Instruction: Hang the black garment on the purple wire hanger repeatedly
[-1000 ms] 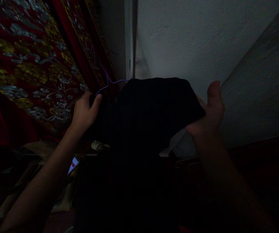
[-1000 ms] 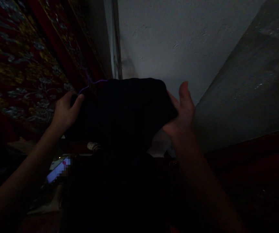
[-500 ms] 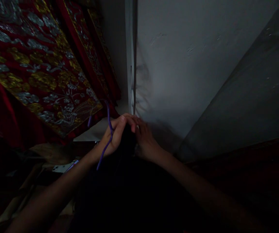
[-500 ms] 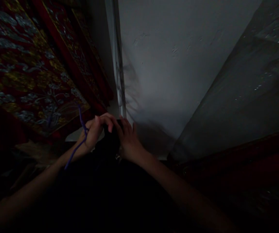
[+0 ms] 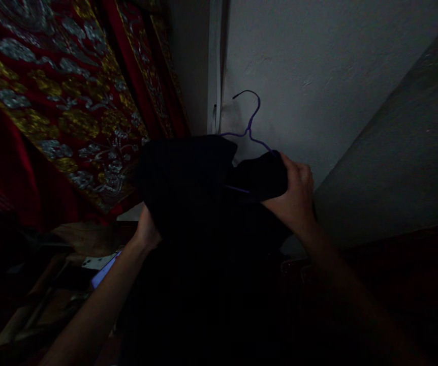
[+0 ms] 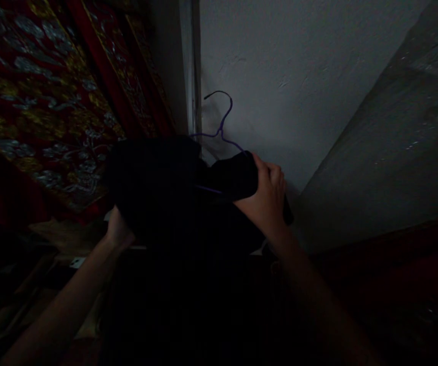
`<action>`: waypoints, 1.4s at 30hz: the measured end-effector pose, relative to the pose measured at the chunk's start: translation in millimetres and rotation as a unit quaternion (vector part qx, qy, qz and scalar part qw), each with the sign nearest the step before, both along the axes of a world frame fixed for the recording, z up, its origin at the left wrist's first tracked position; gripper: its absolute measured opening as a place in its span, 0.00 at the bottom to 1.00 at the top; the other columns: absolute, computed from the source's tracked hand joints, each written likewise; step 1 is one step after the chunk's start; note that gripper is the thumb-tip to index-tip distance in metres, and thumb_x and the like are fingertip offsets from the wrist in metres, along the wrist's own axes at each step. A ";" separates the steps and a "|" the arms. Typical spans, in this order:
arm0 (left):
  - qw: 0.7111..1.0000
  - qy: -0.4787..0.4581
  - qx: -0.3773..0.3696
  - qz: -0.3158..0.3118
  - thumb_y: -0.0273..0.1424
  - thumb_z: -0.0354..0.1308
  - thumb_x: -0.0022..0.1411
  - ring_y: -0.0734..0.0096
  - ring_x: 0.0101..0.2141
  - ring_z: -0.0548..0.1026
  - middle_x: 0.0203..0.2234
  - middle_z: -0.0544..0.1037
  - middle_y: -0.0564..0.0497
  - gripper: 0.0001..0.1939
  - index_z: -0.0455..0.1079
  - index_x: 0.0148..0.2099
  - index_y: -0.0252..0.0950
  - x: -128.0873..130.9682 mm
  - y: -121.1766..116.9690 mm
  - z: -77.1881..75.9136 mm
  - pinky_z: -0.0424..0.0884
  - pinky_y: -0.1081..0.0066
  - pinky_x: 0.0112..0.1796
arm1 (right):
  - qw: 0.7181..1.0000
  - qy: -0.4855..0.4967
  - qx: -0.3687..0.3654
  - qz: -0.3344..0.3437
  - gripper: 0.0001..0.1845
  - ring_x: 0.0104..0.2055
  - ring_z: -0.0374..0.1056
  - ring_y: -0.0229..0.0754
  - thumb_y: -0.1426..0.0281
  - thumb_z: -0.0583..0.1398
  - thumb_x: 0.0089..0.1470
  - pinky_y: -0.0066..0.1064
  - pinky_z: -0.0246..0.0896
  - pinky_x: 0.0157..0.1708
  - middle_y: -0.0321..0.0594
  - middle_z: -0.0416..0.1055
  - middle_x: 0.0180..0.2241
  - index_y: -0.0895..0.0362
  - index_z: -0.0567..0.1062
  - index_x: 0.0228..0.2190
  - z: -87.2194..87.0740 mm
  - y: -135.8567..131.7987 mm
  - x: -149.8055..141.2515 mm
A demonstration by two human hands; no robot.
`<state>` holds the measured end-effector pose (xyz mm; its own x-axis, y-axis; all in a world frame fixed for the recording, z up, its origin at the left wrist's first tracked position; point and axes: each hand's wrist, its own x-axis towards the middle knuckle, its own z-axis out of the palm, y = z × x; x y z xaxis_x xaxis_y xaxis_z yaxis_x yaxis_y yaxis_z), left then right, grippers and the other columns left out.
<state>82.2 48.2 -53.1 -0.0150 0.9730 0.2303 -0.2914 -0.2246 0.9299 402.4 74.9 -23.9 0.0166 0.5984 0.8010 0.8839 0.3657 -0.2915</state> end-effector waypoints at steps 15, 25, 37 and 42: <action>0.967 -0.045 -0.177 0.176 0.35 0.77 0.47 0.51 0.54 0.78 0.52 0.81 0.42 0.34 0.73 0.55 0.35 6.4 -51.9 -67.1 0.73 0.55 0.58 | 0.990 0.025 -0.050 0.132 0.44 0.68 0.53 0.63 0.64 0.68 0.50 0.61 0.51 0.64 0.50 0.59 0.65 0.49 0.60 0.65 5.5 -52.4 -51.5; 0.958 -0.046 -0.206 0.196 0.32 0.76 0.48 0.51 0.53 0.79 0.49 0.82 0.44 0.28 0.74 0.52 0.38 34.1 -90.6 -64.1 0.76 0.56 0.55 | 0.800 0.356 -0.430 0.219 0.30 0.23 0.65 0.39 0.47 0.52 0.60 0.32 0.58 0.29 0.38 0.67 0.18 0.55 0.70 0.18 -100.7 -64.9 -117.9; 0.868 0.055 0.071 0.489 0.32 0.71 0.54 0.63 0.52 0.74 0.48 0.76 0.48 0.21 0.72 0.49 0.38 33.8 -77.3 -99.7 0.69 0.61 0.56 | 0.741 0.460 -0.457 0.173 0.14 0.21 0.64 0.36 0.58 0.56 0.50 0.29 0.56 0.24 0.37 0.71 0.20 0.55 0.68 0.23 -124.9 -106.5 -104.7; 0.941 0.255 0.125 0.184 0.27 0.59 0.66 0.67 0.41 0.76 0.37 0.77 0.50 0.04 0.74 0.42 0.38 64.2 -93.6 -109.6 0.72 0.68 0.45 | 0.725 0.468 -0.466 0.196 0.16 0.21 0.63 0.36 0.55 0.58 0.49 0.29 0.57 0.24 0.34 0.67 0.19 0.55 0.69 0.23 -107.9 -113.9 -106.4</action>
<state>146.4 -45.4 -162.6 -0.1652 0.8380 0.5200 0.3184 -0.4537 0.8323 296.0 -38.9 -131.8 -0.0261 0.9781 -0.2065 0.0205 -0.2060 -0.9783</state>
